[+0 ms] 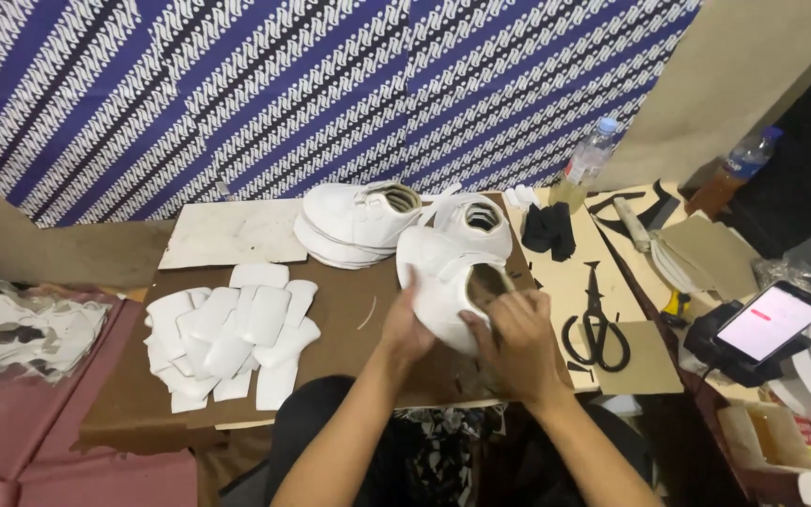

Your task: The person repeatedly inserts a white strap into a slot on a white shoe upper, then removes it and repeats the action. The person handles one shoe at a time and cycles the same motion without completing a final assembly step.

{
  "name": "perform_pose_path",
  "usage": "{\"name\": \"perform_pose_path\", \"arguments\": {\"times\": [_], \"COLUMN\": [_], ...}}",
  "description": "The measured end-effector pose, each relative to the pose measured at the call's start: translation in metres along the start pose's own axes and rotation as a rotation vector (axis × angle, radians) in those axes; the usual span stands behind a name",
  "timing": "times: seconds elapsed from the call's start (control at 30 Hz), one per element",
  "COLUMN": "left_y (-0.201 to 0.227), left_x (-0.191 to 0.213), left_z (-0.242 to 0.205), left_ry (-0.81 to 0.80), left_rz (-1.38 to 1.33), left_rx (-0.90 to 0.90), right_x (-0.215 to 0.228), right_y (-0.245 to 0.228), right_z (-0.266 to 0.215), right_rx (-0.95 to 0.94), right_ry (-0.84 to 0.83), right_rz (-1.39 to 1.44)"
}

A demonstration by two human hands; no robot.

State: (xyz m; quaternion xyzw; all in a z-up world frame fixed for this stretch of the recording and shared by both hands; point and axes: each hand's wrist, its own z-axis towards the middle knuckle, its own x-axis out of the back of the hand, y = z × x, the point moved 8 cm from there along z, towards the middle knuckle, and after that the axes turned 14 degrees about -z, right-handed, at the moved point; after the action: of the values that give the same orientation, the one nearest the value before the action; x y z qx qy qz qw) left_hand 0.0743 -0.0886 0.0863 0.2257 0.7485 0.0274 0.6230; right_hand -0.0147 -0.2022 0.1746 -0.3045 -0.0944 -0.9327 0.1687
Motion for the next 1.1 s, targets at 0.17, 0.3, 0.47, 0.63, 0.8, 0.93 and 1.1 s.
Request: {"name": "perform_pose_path", "arguments": {"times": [0.17, 0.3, 0.47, 0.63, 0.8, 0.93, 1.1], "left_y": [0.027, 0.018, 0.014, 0.018, 0.017, 0.024, 0.027], "left_x": [0.016, 0.125, 0.148, 0.135, 0.143, 0.142, 0.179], "left_z": [0.006, 0.067, 0.082, 0.070, 0.072, 0.072, 0.098], "left_ry": [0.042, 0.245, 0.287, 0.319, 0.343, 0.414, 0.517], "left_rz": [-0.334, -0.131, 0.000, -0.001, -0.012, -0.070, -0.119], "left_rx": [-0.025, -0.148, -0.165, -0.153, -0.163, -0.251, -0.373], "right_x": [0.004, -0.074, -0.183, -0.209, -0.242, -0.176, -0.240], "right_y": [0.037, 0.077, 0.104, 0.121, 0.131, 0.053, -0.024], "right_z": [0.063, 0.090, 0.059, 0.058, 0.067, 0.135, 0.144], "right_rx": [0.036, 0.011, -0.024, -0.118, -0.110, -0.152, -0.148], "right_ry": [0.184, 0.062, -0.277, -0.327, -0.490, -0.214, -0.687], "right_rz": [-0.153, -0.138, -0.193, -0.321, -0.438, -0.345, 0.041]}}
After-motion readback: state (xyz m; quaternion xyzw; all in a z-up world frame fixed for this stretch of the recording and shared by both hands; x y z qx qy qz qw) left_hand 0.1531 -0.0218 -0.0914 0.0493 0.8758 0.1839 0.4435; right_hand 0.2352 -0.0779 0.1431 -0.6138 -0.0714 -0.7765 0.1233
